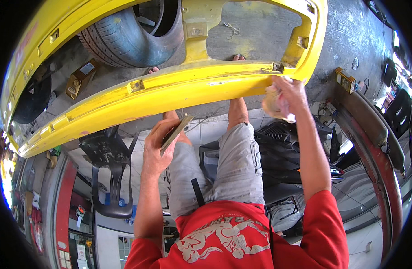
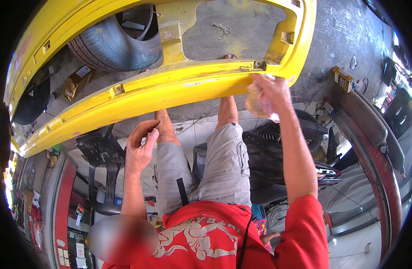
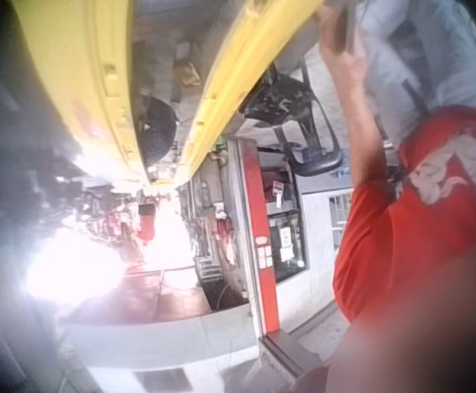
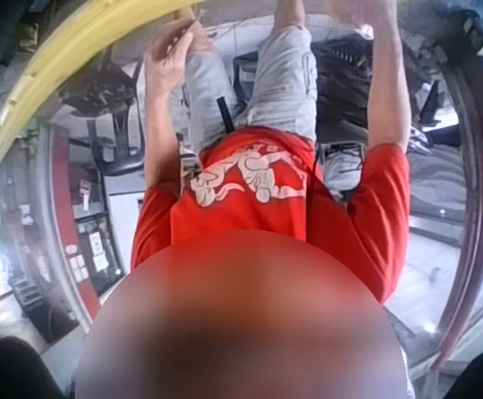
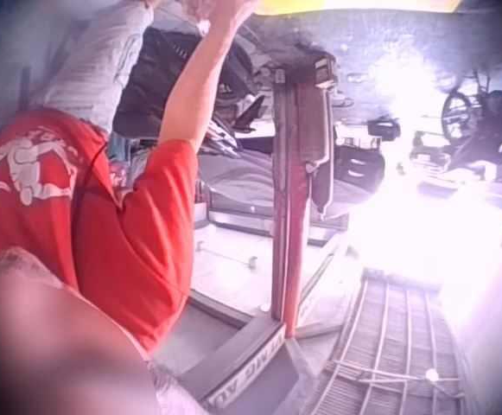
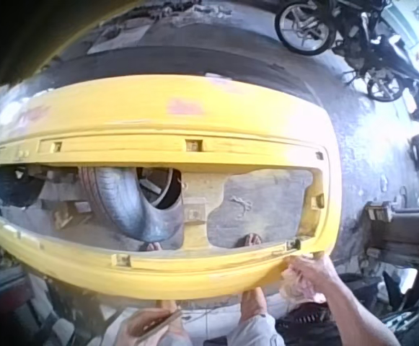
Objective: The person sands a yellow car bumper with a sanding block and wipes it with a cloth. The person alternates between sanding and wiping the surface, focusing on the edges and flat areas.
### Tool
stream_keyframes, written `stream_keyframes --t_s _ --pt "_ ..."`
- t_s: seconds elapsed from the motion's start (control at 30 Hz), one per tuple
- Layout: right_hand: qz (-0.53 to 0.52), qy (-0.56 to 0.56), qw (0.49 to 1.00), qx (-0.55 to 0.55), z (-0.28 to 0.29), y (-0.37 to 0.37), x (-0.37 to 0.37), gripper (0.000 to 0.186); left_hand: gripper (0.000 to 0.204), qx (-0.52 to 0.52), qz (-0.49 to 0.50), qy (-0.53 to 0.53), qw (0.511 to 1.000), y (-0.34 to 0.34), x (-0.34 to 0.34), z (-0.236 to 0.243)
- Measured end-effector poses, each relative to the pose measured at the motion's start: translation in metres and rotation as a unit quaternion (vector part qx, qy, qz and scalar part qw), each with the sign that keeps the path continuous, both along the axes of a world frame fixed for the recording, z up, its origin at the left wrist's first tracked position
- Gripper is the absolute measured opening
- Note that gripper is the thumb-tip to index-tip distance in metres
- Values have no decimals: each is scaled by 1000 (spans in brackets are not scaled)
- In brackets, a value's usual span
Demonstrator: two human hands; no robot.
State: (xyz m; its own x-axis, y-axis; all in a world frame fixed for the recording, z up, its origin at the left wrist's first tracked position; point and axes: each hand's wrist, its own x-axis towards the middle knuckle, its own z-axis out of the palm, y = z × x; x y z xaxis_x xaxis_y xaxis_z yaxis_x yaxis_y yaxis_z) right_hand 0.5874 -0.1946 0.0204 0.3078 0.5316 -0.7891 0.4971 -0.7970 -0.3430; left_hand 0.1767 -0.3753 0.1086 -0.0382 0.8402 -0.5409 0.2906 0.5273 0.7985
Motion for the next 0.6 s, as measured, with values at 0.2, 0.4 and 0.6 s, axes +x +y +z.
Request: stream_keyframes --t_s 0.2,0.4,0.6 --pt "132 -65 989 -33 12 57 78 37 24 0 -9 -2 1000 0 5 -5" --pt "332 -110 936 -23 13 111 91 47 25 14 -18 0 1000 3 13 -10" --pt "363 -92 925 -67 21 121 70 50 24 6 -24 7 1000 5 12 -10"
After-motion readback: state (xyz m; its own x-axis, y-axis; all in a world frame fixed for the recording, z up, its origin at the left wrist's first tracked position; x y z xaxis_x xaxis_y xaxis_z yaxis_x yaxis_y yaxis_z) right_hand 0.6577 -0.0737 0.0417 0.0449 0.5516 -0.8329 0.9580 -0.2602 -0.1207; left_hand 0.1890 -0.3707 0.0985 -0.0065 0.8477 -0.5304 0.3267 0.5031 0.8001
